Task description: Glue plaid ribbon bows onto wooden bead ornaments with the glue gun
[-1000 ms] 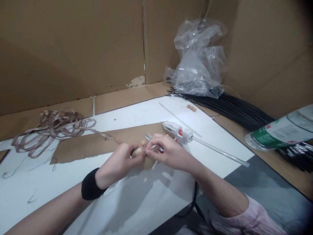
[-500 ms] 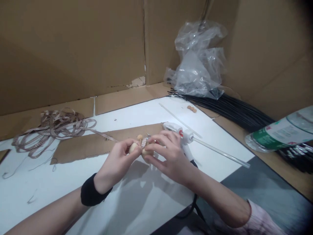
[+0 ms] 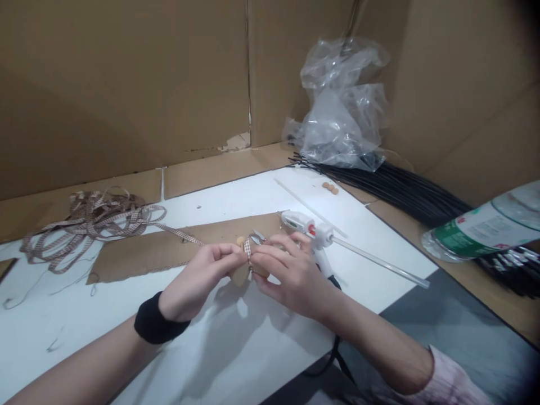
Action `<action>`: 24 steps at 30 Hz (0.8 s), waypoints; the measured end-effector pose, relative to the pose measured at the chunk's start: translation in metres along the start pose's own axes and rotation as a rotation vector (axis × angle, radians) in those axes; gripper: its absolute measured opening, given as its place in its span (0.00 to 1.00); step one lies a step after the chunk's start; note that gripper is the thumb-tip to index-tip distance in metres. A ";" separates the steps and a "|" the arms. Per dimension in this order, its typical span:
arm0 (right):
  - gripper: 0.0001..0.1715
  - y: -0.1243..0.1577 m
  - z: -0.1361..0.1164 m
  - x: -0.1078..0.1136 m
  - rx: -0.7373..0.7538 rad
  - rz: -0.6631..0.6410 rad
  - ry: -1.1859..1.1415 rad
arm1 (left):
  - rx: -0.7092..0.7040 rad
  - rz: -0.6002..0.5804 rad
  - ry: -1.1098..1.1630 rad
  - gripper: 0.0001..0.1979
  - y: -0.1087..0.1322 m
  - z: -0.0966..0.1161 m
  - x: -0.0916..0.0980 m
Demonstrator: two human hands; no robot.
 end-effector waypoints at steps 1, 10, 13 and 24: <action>0.05 0.000 0.000 0.000 0.002 -0.001 0.007 | 0.010 -0.004 -0.001 0.11 0.000 -0.001 0.000; 0.10 0.006 -0.005 -0.003 0.063 0.039 0.144 | -0.028 0.096 -0.047 0.14 0.003 -0.005 -0.004; 0.08 0.006 -0.007 -0.001 0.083 0.060 0.214 | -0.012 0.114 -0.030 0.14 0.004 -0.007 -0.005; 0.06 0.007 -0.008 0.009 0.085 0.128 0.301 | -0.481 0.446 -0.794 0.06 0.013 0.020 0.004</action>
Point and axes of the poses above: each hand's wrist, its own y-axis away from the middle knuckle, its own x-axis out of the back of the hand, z = x × y, the point moved 4 cm from there along -y, towards the middle knuckle, and after that the axes turned 10 degrees about x, right-handed, at the moved point
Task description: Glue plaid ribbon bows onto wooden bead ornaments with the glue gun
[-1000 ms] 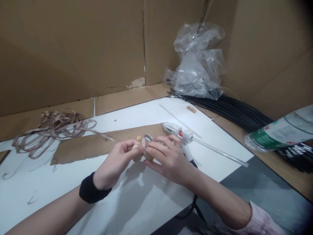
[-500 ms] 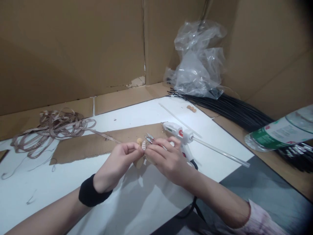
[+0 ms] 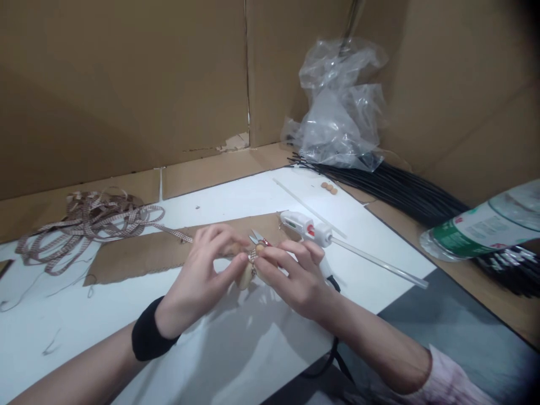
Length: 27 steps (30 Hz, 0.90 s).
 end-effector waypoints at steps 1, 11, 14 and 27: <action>0.06 0.000 0.000 0.000 0.002 0.002 0.000 | -0.025 -0.046 -0.048 0.06 0.000 0.001 0.000; 0.05 0.001 -0.002 0.002 0.042 0.024 0.026 | 0.193 -0.501 0.268 0.16 -0.003 -0.005 -0.008; 0.05 0.002 -0.002 0.002 0.047 0.041 0.027 | 0.252 -0.443 0.314 0.16 -0.003 -0.008 -0.009; 0.06 0.004 0.002 0.000 -0.038 0.021 -0.130 | -0.102 -0.298 0.112 0.11 -0.010 0.001 0.000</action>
Point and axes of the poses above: each hand's wrist, its own y-axis away from the middle knuckle, its own x-axis out of the back of the hand, z = x × y, the point moved 4 cm from there along -y, towards the middle knuckle, and after that the axes turned 10 degrees about x, right-handed, at the moved point
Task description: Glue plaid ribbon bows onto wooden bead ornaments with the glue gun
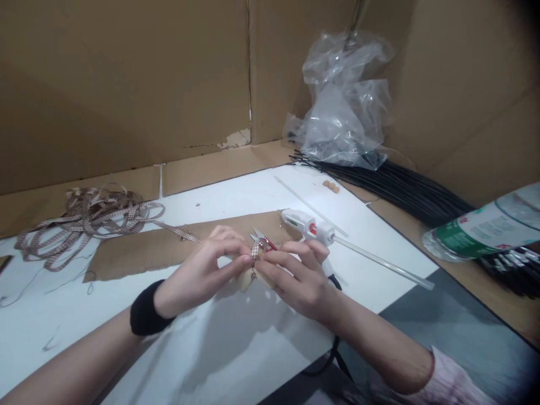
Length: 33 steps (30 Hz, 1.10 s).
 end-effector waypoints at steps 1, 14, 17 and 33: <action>0.06 0.000 -0.001 0.000 0.019 0.004 -0.005 | -0.040 -0.062 -0.006 0.11 -0.001 0.001 0.002; 0.04 0.001 0.001 -0.002 0.001 0.013 -0.065 | -0.092 -0.034 -0.096 0.07 0.000 0.002 0.000; 0.03 0.002 0.003 -0.003 -0.076 0.045 -0.118 | -0.156 0.103 -0.169 0.05 0.003 0.004 -0.002; 0.06 0.004 0.007 -0.007 -0.178 0.007 -0.131 | -0.096 0.245 -0.216 0.07 0.013 0.010 -0.007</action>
Point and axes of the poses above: each hand's wrist, its own y-axis away from the middle knuckle, its own x-axis out of the back of the hand, z = x × y, the point moved 4 cm from there along -y, towards the middle knuckle, and after that the axes turned 10 degrees about x, right-handed, at the moved point
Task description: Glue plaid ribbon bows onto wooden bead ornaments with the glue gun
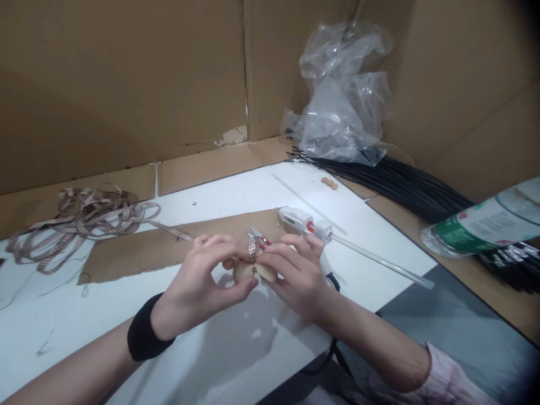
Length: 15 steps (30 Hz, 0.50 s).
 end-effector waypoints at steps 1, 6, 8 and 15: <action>0.06 0.000 -0.001 0.000 0.001 -0.004 -0.001 | 0.006 0.019 -0.013 0.07 0.001 0.000 -0.001; 0.03 -0.002 -0.002 -0.001 -0.033 0.025 -0.027 | 0.042 0.081 -0.033 0.07 0.005 0.002 -0.007; 0.04 -0.001 -0.001 -0.002 -0.059 0.032 -0.060 | 0.057 0.092 -0.015 0.07 0.007 0.001 -0.009; 0.10 -0.002 0.001 -0.005 -0.176 -0.067 -0.140 | 0.129 0.135 0.127 0.04 0.008 -0.008 -0.014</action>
Point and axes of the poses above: each hand's wrist, its own y-axis away from the middle knuckle, its own x-axis out of the back of the hand, z = x × y, the point moved 4 cm from there along -y, towards the middle knuckle, and after that the axes turned 10 degrees about x, right-handed, at the moved point
